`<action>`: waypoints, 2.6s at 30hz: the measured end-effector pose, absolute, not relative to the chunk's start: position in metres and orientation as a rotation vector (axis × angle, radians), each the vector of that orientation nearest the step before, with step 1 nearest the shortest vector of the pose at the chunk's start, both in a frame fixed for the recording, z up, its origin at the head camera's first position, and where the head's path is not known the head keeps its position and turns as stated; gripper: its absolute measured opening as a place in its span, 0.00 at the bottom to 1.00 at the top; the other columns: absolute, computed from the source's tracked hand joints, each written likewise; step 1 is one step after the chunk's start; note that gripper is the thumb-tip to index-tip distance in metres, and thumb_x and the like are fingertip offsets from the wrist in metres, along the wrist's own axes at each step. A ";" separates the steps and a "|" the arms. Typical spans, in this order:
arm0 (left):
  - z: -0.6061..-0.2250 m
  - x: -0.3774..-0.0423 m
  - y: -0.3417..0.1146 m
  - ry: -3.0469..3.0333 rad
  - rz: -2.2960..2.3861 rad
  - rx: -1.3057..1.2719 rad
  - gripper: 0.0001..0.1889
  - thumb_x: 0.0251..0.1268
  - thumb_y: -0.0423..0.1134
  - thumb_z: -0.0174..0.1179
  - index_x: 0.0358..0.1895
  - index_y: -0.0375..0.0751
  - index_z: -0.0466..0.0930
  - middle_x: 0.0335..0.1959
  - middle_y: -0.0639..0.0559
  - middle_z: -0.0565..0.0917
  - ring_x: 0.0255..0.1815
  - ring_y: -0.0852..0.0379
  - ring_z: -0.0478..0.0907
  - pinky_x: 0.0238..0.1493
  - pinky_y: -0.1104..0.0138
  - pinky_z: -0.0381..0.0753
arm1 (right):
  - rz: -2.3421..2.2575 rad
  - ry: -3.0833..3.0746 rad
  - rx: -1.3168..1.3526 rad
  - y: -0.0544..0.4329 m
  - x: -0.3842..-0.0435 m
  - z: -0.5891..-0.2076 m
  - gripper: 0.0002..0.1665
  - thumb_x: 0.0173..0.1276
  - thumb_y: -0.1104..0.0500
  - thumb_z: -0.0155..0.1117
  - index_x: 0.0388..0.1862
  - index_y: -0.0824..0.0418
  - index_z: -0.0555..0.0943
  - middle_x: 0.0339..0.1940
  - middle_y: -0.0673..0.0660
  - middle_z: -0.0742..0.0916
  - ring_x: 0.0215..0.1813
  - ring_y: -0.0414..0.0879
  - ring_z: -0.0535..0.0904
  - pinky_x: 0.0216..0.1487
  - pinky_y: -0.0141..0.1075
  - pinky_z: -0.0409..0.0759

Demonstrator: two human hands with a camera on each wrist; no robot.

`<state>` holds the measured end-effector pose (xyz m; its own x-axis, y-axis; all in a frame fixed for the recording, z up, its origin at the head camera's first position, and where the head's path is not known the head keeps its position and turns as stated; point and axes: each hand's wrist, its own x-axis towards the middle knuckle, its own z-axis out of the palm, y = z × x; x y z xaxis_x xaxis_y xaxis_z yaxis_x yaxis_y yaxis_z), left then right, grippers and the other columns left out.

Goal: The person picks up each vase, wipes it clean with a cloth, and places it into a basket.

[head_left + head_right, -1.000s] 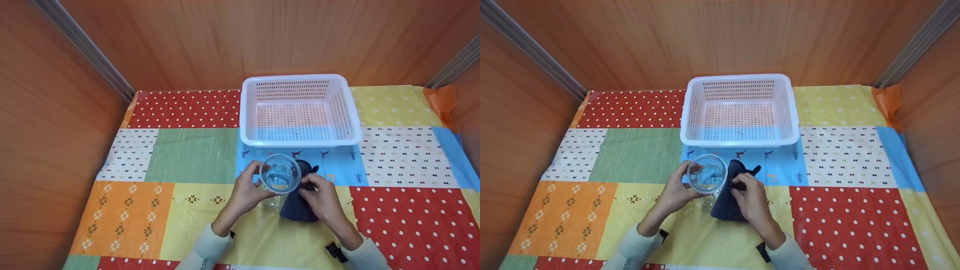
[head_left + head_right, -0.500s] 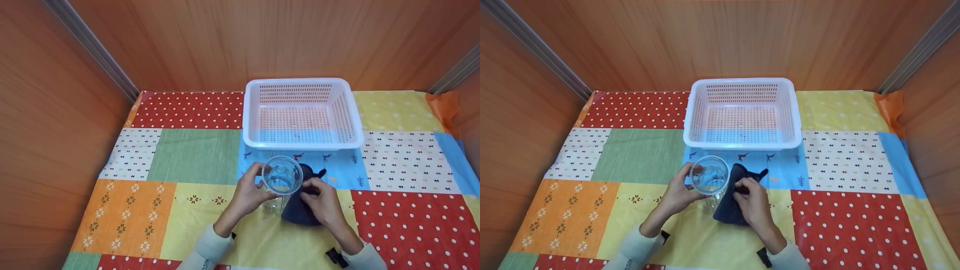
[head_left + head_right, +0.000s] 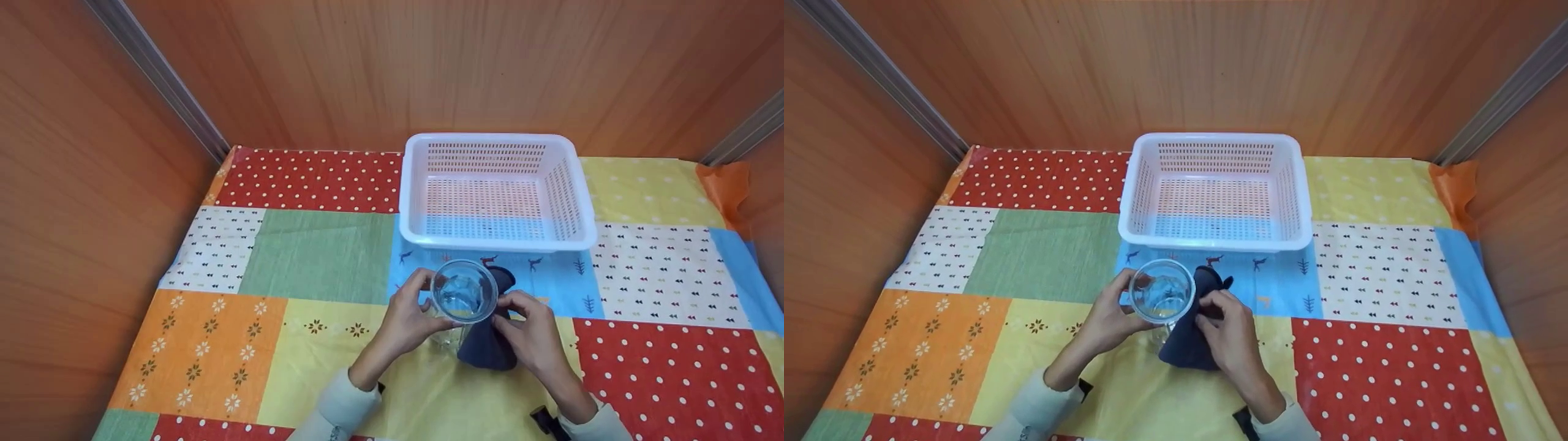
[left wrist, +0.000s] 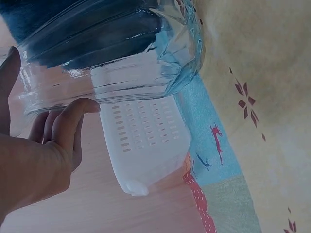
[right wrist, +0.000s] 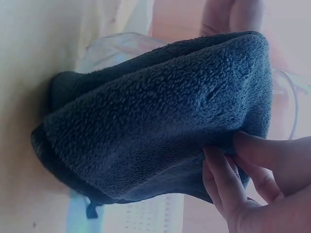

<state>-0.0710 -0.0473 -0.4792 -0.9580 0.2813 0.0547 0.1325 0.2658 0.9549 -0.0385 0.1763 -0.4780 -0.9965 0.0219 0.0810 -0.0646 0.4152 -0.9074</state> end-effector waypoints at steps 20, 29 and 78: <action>-0.479 -0.071 -0.048 2.373 1.775 0.383 0.33 0.51 0.34 0.84 0.60 0.43 0.76 0.59 0.42 0.81 0.61 0.47 0.77 0.60 0.40 0.83 | 1.763 -2.552 -0.020 0.177 -0.038 -0.482 0.13 0.62 0.81 0.69 0.39 0.66 0.87 0.40 0.58 0.88 0.47 0.48 0.87 0.51 0.36 0.88; -0.480 -0.071 -0.048 2.409 1.752 0.405 0.33 0.50 0.37 0.85 0.60 0.43 0.77 0.58 0.45 0.82 0.60 0.48 0.78 0.58 0.44 0.85 | 1.732 -2.550 -0.001 0.176 -0.039 -0.464 0.14 0.62 0.81 0.70 0.39 0.65 0.88 0.39 0.57 0.89 0.52 0.57 0.89 0.53 0.47 0.88; -0.480 -0.072 -0.048 2.408 1.762 0.442 0.30 0.49 0.37 0.85 0.55 0.46 0.78 0.53 0.53 0.80 0.57 0.52 0.77 0.55 0.47 0.87 | 1.631 -2.677 0.029 0.178 -0.042 -0.498 0.17 0.59 0.83 0.68 0.33 0.64 0.79 0.38 0.57 0.85 0.48 0.55 0.88 0.46 0.36 0.86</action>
